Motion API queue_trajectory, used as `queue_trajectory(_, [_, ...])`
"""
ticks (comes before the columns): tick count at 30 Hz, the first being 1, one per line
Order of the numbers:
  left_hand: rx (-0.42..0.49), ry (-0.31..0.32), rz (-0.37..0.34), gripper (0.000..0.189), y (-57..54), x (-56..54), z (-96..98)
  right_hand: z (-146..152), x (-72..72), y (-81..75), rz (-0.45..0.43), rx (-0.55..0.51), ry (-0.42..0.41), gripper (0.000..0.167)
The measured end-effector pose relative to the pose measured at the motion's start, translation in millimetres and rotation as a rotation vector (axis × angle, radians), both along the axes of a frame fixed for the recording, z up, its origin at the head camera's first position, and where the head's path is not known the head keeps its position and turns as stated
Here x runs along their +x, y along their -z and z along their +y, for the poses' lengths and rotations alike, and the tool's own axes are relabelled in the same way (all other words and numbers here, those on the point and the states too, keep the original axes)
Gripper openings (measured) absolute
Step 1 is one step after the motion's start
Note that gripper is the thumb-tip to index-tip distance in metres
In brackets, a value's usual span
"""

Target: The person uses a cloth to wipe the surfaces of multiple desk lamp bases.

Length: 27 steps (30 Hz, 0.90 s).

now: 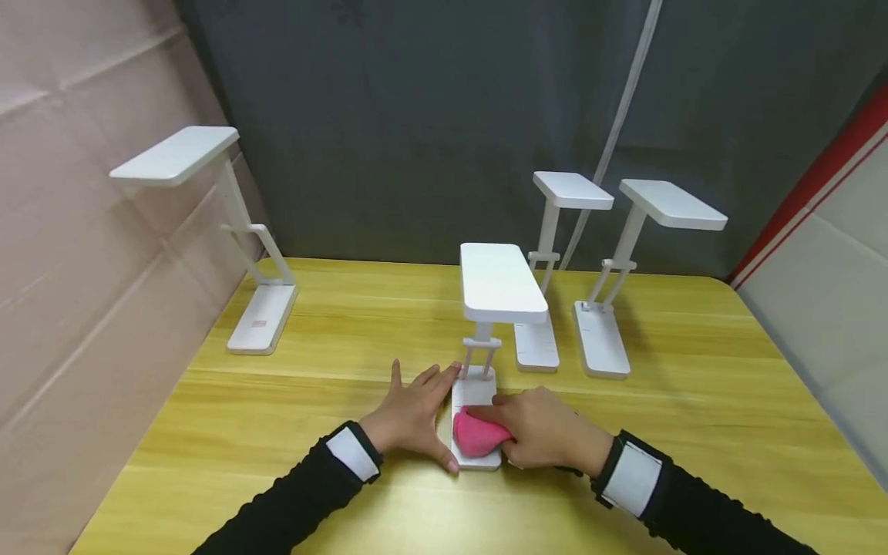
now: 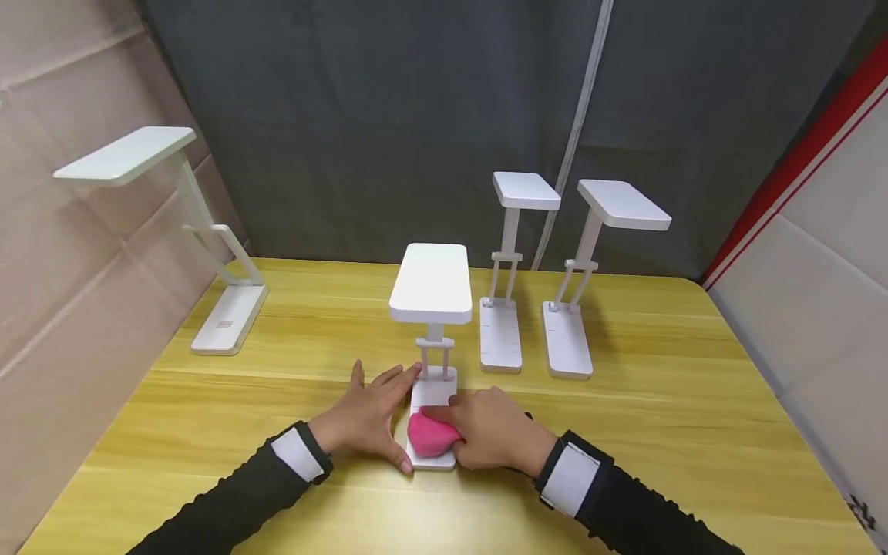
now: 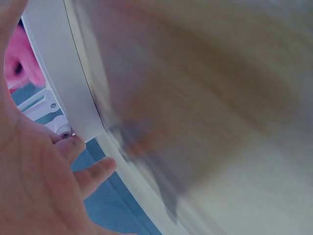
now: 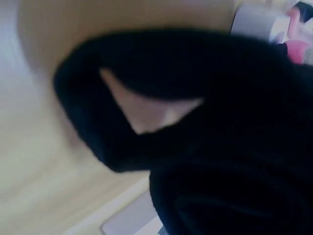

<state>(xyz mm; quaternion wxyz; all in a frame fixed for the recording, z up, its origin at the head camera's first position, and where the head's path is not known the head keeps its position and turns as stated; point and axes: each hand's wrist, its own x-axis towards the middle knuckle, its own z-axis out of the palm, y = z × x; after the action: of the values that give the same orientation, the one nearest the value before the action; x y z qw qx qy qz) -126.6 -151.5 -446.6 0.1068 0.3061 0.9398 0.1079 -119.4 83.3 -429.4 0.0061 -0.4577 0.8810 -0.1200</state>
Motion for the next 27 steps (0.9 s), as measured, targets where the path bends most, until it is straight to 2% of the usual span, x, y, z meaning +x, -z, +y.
queue_trajectory(5, [-0.010,-0.008,0.011,0.141,0.9,-0.8,-0.1,2.5,22.4,-0.9,0.032,0.021,-0.051,0.057])
queue_trajectory(6, [-0.008,-0.009,0.012,0.141,0.9,-0.9,-0.4,3.1,25.7,-2.0,0.014,0.026,-0.062,0.058])
queue_trajectory(8, [-0.004,-0.010,0.010,0.141,1.3,-1.0,-0.8,5.2,30.4,-5.3,-0.053,0.028,-0.099,0.060])
queue_trajectory(10, [0.007,-0.007,0.002,0.141,1.0,-0.4,-0.9,8.8,30.5,-8.9,-0.160,0.021,-0.138,0.060])
queue_trajectory(13, [0.011,-0.002,-0.011,0.141,1.4,0.3,-0.9,14.7,20.8,-14.1,-0.286,-0.002,-0.117,0.059])
queue_trajectory(15, [0.012,-0.002,-0.017,0.140,1.9,0.5,-1.3,17.6,8.7,-14.8,-0.261,-0.014,-0.041,0.059])
queue_trajectory(18, [0.007,-0.002,-0.021,0.139,2.8,0.6,-1.2,19.9,-9.7,-11.2,-0.132,-0.009,0.106,0.058])
queue_trajectory(20, [0.010,-0.001,-0.026,0.139,3.5,0.7,-1.0,20.1,-18.4,-5.8,-0.043,0.026,0.167,0.057])
queue_trajectory(24, [0.008,0.002,-0.027,0.139,3.4,0.5,-0.3,18.5,-25.2,5.8,0.033,0.045,0.191,0.053])
queue_trajectory(27, [-0.003,-0.003,-0.003,0.139,2.4,-0.2,-0.7,17.6,-23.0,8.5,0.015,0.021,0.184,0.052])
